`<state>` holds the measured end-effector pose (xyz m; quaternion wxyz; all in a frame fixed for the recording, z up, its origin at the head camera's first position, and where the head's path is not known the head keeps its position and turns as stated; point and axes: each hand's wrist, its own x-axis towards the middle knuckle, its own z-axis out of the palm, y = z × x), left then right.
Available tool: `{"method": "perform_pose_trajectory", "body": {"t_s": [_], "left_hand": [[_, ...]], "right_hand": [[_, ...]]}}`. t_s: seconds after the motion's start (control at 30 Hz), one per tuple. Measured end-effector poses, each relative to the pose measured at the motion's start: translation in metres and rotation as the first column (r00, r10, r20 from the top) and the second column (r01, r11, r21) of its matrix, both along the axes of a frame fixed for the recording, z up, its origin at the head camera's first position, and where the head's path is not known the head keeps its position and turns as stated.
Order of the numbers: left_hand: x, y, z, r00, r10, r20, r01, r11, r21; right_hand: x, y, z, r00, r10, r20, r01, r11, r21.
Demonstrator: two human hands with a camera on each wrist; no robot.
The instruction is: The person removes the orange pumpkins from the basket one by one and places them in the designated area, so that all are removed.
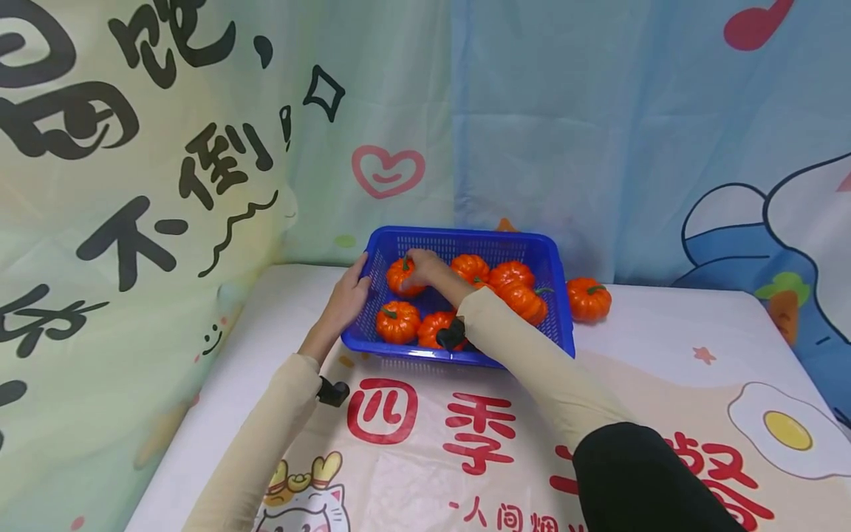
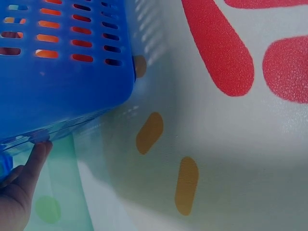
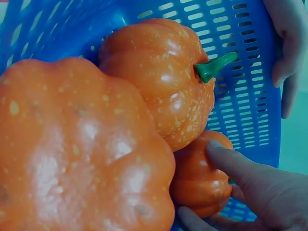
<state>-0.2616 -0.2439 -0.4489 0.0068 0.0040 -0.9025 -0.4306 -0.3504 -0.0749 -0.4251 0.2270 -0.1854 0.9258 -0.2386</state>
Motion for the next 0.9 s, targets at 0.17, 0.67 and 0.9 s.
{"method": "perform_pose_trajectory", "body": {"t_s": [0.17, 0.67, 0.9], "left_hand": [[0.000, 0.001, 0.000, 1.000, 0.002, 0.002, -0.002, 1.000, 0.000], [0.001, 0.001, 0.003, 1.000, 0.002, -0.009, -0.003, 1.000, -0.026], [0.001, 0.001, 0.002, 1.000, 0.005, -0.015, -0.006, 1.000, -0.030]], "right_hand": [[0.000, 0.005, -0.001, 0.999, 0.005, -0.034, -0.005, 1.000, -0.001], [0.021, 0.080, 0.053, 0.981, -0.020, -0.191, -0.030, 0.967, -0.252], [0.068, 0.137, 0.065, 0.975, -0.078, -0.208, 0.034, 0.978, -0.208]]}}
